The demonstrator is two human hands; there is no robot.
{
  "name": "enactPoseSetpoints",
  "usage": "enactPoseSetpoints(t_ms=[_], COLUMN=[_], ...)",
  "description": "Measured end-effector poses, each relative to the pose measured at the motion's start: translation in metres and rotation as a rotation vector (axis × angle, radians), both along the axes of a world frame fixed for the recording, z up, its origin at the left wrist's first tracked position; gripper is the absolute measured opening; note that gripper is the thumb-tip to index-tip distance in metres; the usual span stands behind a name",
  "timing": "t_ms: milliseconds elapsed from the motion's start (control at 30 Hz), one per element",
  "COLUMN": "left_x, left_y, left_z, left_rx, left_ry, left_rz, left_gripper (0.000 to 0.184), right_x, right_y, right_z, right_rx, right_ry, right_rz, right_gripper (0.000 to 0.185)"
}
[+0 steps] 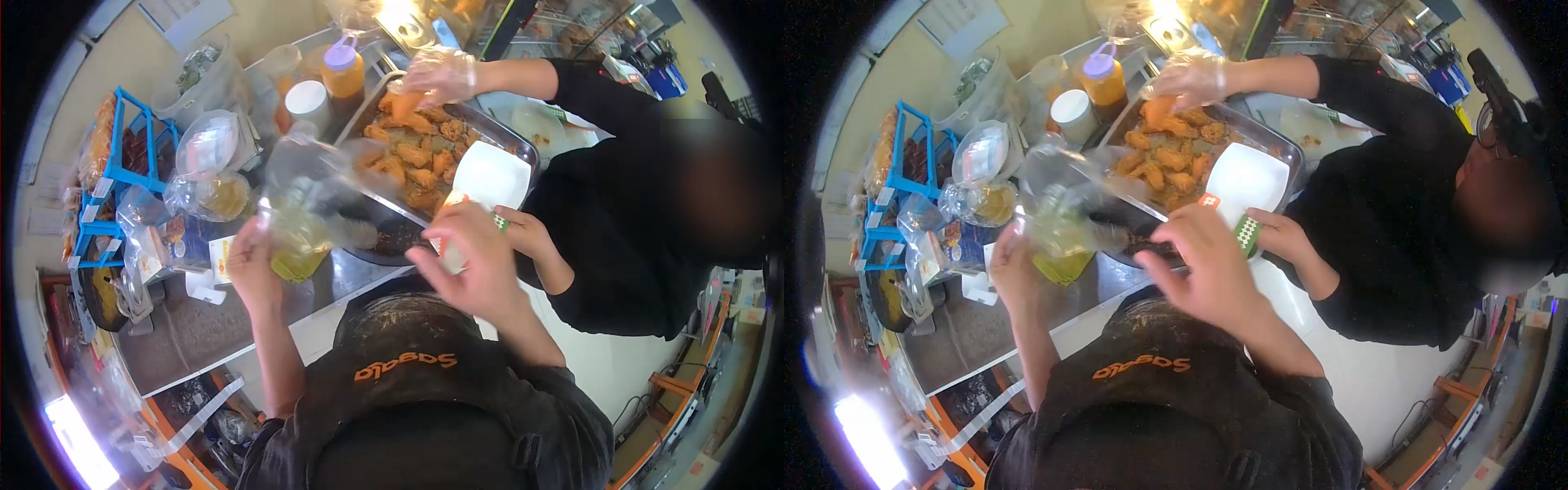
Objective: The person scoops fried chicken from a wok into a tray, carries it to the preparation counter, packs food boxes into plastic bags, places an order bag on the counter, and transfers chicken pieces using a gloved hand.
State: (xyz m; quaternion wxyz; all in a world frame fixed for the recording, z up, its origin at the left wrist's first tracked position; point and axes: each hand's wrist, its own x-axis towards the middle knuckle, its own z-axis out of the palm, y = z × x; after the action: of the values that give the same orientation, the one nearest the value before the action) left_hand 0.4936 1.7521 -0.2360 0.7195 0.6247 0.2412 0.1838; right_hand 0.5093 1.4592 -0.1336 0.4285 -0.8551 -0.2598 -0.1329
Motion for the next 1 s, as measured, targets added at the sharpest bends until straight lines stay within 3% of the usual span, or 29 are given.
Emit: enactPoseSetpoints(t_ms=[100, 200, 300, 400, 500, 633, 700, 800, 900, 1000], left_x=[0.033, 0.079, 0.132, 0.168, 0.231, 0.331, 0.368, 0.428, 0.441, 0.428], left_y=[0.022, 0.027, 0.018, -0.03, -0.063, -0.104, -0.126, -0.148, -0.159, -0.165], left_z=[0.019, 0.026, 0.015, 0.029, 0.037, 0.045, 0.055, 0.032, 0.03, 0.029], left_rx=[0.034, 0.041, 0.688, 0.345, 0.737, 0.922, 0.905, 0.927, 1.14, 1.094], left_ry=[-0.124, -0.245, -0.284, -0.303, -0.318, -0.556, -0.366, -0.359, -0.022, 0.04], left_rz=[0.167, 0.149, 0.118, -0.008, 0.146, 0.084, -0.016, 0.06, -0.17, -0.483], left_gripper=[0.025, 0.025, 0.028, 0.027, 0.021, 0.017, 0.024, 0.035, 0.048, 0.058], right_x=[0.003, 0.0, -0.009, -0.018, -0.025, -0.043, -0.048, -0.055, -0.057, -0.06], right_y=[-0.013, -0.016, -0.022, -0.033, -0.044, -0.075, -0.09, -0.096, -0.098, -0.107], right_z=[-0.006, -0.007, -0.001, -0.004, -0.002, -0.006, -0.008, -0.01, -0.006, -0.008], right_rx=[-0.029, -0.028, -0.055, -0.093, -0.098, -0.152, -0.218, -0.22, -0.172, -0.231], right_ry=[-0.019, -0.021, -0.016, 0.001, -0.04, 0.04, 0.077, 0.1, 0.134, 0.156], right_rz=[-0.088, -0.119, -0.149, -0.203, -0.247, -0.473, -0.579, -0.628, -0.642, -0.657], right_gripper=[0.023, 0.022, 0.022, 0.022, 0.021, 0.021, 0.021, 0.021, 0.021, 0.02])
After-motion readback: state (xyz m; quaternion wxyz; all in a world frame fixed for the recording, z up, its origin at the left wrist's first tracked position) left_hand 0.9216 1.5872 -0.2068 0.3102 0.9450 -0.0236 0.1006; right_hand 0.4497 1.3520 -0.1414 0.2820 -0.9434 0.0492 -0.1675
